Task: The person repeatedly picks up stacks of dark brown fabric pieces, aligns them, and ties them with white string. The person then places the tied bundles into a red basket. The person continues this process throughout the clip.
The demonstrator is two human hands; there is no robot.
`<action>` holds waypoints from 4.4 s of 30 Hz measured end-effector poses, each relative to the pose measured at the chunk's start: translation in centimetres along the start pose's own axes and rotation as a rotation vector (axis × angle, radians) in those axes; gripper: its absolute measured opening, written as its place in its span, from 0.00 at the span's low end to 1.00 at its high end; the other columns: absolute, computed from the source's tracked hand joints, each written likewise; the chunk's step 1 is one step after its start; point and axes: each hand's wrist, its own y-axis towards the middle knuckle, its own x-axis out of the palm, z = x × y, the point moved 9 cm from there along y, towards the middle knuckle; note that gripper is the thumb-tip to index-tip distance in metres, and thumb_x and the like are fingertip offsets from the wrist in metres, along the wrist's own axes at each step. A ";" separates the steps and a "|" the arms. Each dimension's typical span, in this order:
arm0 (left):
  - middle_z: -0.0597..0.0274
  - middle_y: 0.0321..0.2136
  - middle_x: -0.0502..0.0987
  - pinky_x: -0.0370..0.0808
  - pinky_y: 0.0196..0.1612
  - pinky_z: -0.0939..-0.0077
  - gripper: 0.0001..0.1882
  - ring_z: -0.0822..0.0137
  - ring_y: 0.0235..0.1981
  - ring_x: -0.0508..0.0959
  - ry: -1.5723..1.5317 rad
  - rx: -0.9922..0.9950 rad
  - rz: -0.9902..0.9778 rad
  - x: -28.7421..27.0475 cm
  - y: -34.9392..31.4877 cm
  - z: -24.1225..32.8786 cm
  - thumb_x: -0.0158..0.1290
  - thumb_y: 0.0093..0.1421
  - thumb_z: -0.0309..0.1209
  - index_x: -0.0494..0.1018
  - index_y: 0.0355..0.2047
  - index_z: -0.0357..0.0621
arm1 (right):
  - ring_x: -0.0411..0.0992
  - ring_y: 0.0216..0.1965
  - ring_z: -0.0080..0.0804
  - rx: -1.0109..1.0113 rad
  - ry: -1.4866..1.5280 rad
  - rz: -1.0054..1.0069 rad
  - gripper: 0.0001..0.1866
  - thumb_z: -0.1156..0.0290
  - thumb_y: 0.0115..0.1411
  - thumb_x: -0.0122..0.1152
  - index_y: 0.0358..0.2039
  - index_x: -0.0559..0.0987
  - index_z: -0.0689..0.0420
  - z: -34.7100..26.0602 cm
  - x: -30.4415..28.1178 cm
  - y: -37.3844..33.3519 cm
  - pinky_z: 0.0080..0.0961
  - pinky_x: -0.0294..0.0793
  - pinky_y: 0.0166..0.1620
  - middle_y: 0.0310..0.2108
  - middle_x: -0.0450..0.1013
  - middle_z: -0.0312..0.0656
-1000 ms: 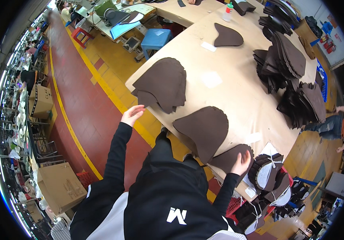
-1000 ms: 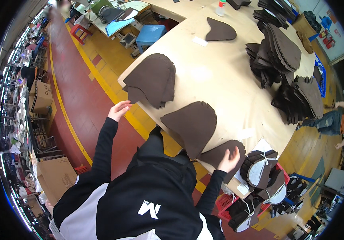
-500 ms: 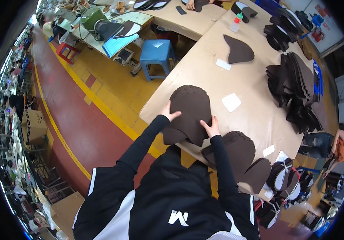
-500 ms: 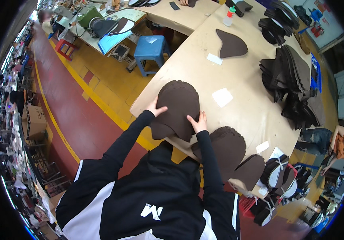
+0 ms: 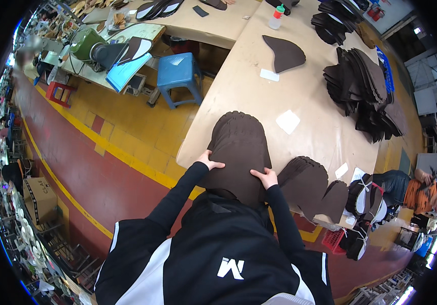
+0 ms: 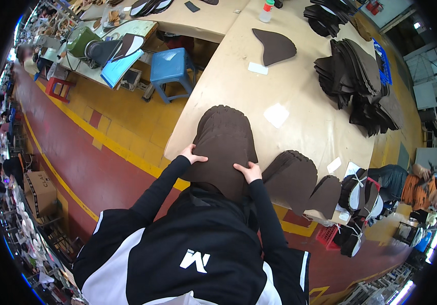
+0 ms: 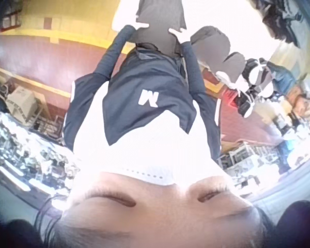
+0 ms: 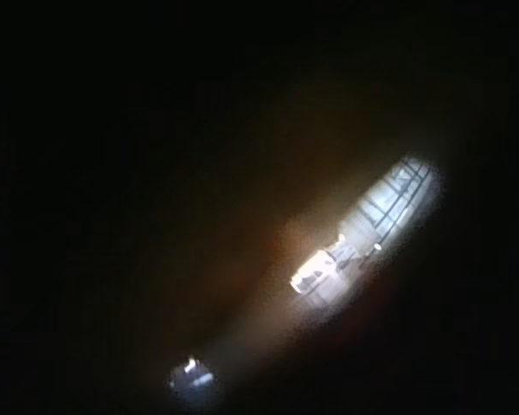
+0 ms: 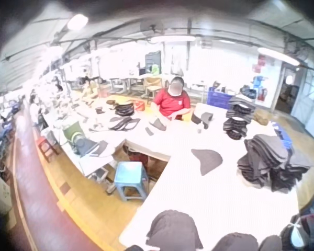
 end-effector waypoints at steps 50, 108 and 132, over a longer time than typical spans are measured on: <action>0.46 0.58 0.63 0.61 0.62 0.61 0.40 0.48 0.59 0.62 0.075 0.195 0.340 0.0 1.7 4.0 0.62 0.49 0.52 0.68 0.51 0.29 | 0.69 0.52 0.47 -0.437 -0.185 0.295 0.42 0.58 0.43 0.76 0.53 0.68 0.69 -6.9 -1.5 3.4 0.34 0.67 0.55 0.49 0.69 0.56; 0.37 0.68 0.38 0.39 0.67 0.46 0.67 0.35 0.68 0.33 0.249 0.972 0.389 -3.0 -8.2 10.2 0.72 0.37 0.39 0.36 0.69 0.42 | 0.38 0.70 0.48 -0.960 0.255 0.019 0.77 0.70 0.29 0.82 0.68 0.30 0.51 -14.1 -0.8 -6.6 0.43 0.45 0.69 0.69 0.35 0.56; 0.51 0.54 0.71 0.58 0.64 0.61 0.46 0.51 0.59 0.66 0.015 1.083 0.383 -4.8 -9.7 13.1 0.65 0.43 0.29 0.57 0.62 0.39 | 0.33 0.72 0.43 -0.833 0.980 -0.089 0.46 0.63 0.51 0.54 0.69 0.45 0.50 -15.0 -2.0 -5.1 0.40 0.31 0.70 0.70 0.39 0.51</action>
